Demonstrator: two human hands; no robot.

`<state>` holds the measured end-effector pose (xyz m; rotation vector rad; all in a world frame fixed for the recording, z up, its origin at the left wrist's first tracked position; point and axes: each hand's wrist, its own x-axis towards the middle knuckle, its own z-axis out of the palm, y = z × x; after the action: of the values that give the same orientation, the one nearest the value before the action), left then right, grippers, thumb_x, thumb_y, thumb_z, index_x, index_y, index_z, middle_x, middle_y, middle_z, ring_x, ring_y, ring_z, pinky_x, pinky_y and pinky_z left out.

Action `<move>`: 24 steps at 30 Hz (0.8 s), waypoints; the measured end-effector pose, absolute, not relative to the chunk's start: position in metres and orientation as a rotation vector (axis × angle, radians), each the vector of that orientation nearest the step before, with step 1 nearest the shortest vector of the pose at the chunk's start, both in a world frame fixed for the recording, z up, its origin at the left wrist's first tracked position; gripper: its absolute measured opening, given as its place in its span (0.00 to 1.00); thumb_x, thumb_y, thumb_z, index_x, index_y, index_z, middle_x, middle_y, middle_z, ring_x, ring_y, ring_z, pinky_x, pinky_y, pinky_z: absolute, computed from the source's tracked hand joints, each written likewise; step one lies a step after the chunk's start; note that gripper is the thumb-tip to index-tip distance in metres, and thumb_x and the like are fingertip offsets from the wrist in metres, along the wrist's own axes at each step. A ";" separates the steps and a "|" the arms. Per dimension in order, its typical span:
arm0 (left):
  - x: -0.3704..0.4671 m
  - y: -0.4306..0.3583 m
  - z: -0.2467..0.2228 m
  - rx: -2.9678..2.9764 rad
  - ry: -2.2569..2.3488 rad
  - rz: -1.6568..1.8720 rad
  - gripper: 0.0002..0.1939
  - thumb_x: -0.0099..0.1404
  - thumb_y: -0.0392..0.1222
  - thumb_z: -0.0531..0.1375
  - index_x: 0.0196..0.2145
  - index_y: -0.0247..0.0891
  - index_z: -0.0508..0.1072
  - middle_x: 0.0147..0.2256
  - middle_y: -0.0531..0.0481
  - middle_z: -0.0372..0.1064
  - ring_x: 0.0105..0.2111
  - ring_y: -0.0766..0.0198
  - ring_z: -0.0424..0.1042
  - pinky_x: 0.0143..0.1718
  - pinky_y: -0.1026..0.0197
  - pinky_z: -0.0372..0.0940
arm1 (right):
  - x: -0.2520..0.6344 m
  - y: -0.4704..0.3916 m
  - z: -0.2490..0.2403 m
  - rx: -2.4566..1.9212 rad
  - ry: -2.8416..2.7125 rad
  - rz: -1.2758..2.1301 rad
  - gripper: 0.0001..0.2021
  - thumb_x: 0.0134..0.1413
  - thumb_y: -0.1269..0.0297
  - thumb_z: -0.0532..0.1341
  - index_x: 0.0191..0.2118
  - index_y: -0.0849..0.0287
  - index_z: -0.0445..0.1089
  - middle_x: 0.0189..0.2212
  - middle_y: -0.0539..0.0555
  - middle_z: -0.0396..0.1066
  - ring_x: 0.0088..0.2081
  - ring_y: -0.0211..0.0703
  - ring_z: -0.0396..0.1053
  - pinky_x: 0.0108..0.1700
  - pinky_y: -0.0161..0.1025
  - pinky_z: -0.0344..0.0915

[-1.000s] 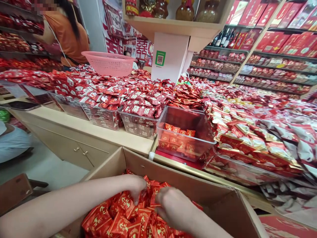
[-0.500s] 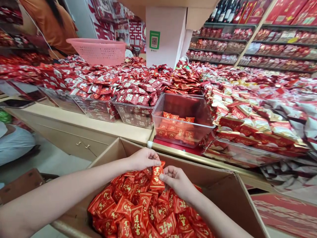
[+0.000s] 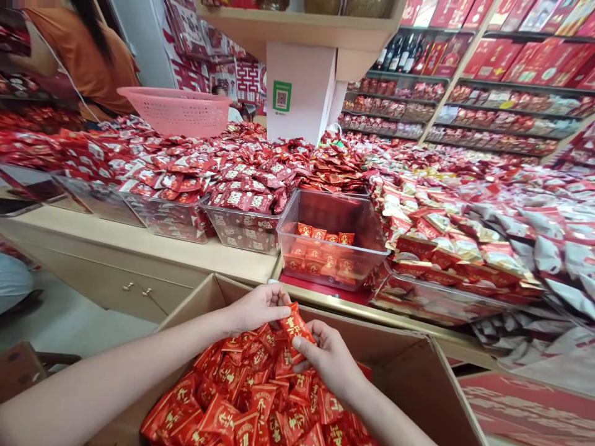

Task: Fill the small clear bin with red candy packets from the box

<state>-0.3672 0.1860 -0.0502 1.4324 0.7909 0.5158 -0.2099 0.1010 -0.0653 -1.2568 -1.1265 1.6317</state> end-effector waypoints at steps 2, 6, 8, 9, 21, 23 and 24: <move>-0.370 0.187 -0.045 1.471 0.728 0.487 0.17 0.47 0.44 0.63 0.34 0.34 0.66 0.24 0.57 0.63 0.23 0.72 0.62 0.25 0.67 0.58 | -0.206 0.104 -0.063 -1.277 -1.224 1.548 0.15 0.42 0.53 0.62 0.29 0.59 0.63 0.23 0.47 0.63 0.24 0.36 0.63 0.29 0.37 0.67; -0.371 0.185 -0.037 1.511 0.705 0.500 0.17 0.47 0.47 0.64 0.31 0.32 0.70 0.21 0.56 0.63 0.21 0.73 0.60 0.23 0.67 0.56 | -0.201 0.105 -0.058 -1.296 -1.179 1.415 0.15 0.40 0.55 0.64 0.32 0.58 0.65 0.23 0.48 0.66 0.25 0.37 0.64 0.27 0.35 0.65; -0.371 0.182 -0.033 1.456 0.732 0.575 0.18 0.48 0.50 0.63 0.31 0.32 0.69 0.21 0.55 0.65 0.21 0.72 0.62 0.24 0.67 0.58 | -0.201 0.103 -0.051 -1.281 -1.008 1.402 0.15 0.40 0.54 0.64 0.33 0.57 0.64 0.25 0.49 0.68 0.25 0.37 0.65 0.26 0.35 0.65; -0.371 0.181 -0.030 1.396 0.729 0.600 0.19 0.47 0.51 0.63 0.31 0.33 0.69 0.22 0.55 0.65 0.21 0.71 0.63 0.25 0.66 0.59 | -0.201 0.101 -0.044 -1.284 -0.967 1.389 0.15 0.40 0.53 0.64 0.32 0.57 0.64 0.24 0.49 0.69 0.24 0.37 0.66 0.25 0.35 0.65; -0.377 0.180 -0.044 1.661 0.773 0.280 0.14 0.49 0.45 0.61 0.34 0.37 0.71 0.28 0.51 0.71 0.29 0.65 0.69 0.31 0.65 0.61 | -0.171 0.239 0.107 -1.680 -1.519 0.742 0.05 0.51 0.72 0.52 0.35 0.56 0.61 0.22 0.48 0.62 0.24 0.33 0.65 0.26 0.31 0.66; -0.378 0.179 -0.050 1.843 0.875 0.152 0.15 0.50 0.45 0.59 0.36 0.40 0.72 0.31 0.51 0.72 0.30 0.63 0.70 0.30 0.64 0.62 | -0.180 0.273 0.096 -1.832 -1.588 0.902 0.07 0.49 0.76 0.52 0.32 0.59 0.62 0.17 0.47 0.60 0.19 0.32 0.62 0.22 0.31 0.64; -0.379 0.179 -0.052 1.914 0.902 0.096 0.15 0.50 0.45 0.58 0.37 0.41 0.73 0.32 0.50 0.73 0.31 0.61 0.70 0.30 0.63 0.63 | -0.186 0.286 0.087 -1.882 -1.610 0.968 0.07 0.48 0.78 0.53 0.31 0.59 0.63 0.14 0.46 0.59 0.17 0.32 0.60 0.20 0.31 0.62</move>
<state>-0.3795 0.1794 -0.0522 1.9144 0.9020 0.0960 -0.1856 0.2862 0.0874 -1.8824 -1.6096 0.9685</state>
